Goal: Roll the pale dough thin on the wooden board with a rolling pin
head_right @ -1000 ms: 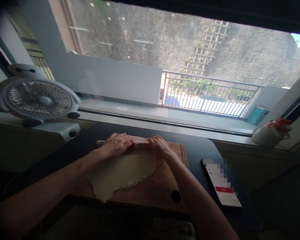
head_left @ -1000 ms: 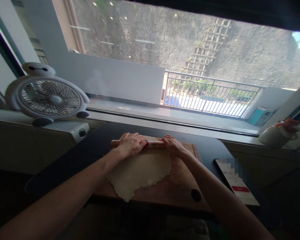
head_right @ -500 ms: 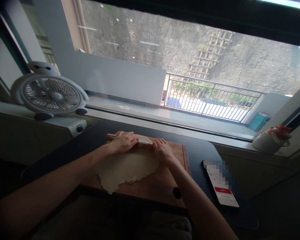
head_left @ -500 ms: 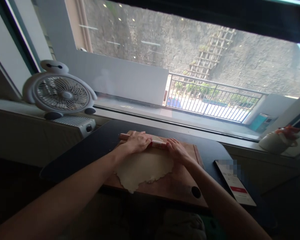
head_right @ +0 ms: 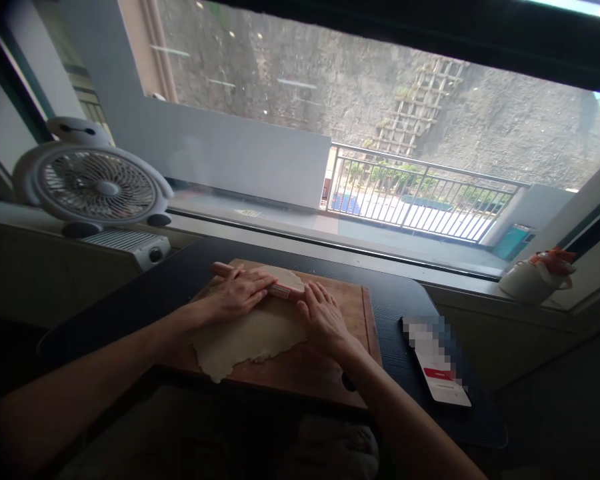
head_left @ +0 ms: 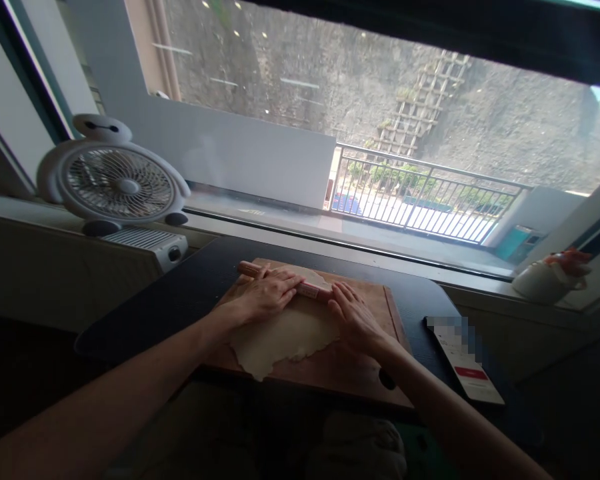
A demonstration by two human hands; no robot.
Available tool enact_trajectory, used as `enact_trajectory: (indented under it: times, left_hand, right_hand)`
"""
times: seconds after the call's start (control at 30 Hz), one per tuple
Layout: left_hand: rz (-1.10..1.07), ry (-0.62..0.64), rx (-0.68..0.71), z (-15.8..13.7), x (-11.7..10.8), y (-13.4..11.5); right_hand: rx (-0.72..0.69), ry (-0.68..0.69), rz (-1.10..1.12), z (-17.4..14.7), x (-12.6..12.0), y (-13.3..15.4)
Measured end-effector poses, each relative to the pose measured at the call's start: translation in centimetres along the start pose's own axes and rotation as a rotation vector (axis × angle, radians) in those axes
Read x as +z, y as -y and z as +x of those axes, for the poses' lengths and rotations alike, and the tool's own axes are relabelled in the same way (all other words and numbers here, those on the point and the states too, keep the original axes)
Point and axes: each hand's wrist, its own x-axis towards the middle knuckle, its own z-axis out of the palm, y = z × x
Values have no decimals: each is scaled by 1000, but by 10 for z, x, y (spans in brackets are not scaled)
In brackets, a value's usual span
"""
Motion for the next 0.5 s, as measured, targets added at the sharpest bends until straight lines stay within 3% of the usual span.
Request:
enact_trajectory:
  times: [0.13,0.3,0.5]
  left_hand:
    - [-25,-28,1,-11,-4,-6]
    - [-81,-351,-37,2,-9,-49]
    - [-113,-243,-57,4,16,-67]
  right_hand:
    - [-88,-21,-107,-13,-7,3]
    - [-41,-42,-97,-3,-24,-16]
    - [26,-27,-39,-10,-27,-15]
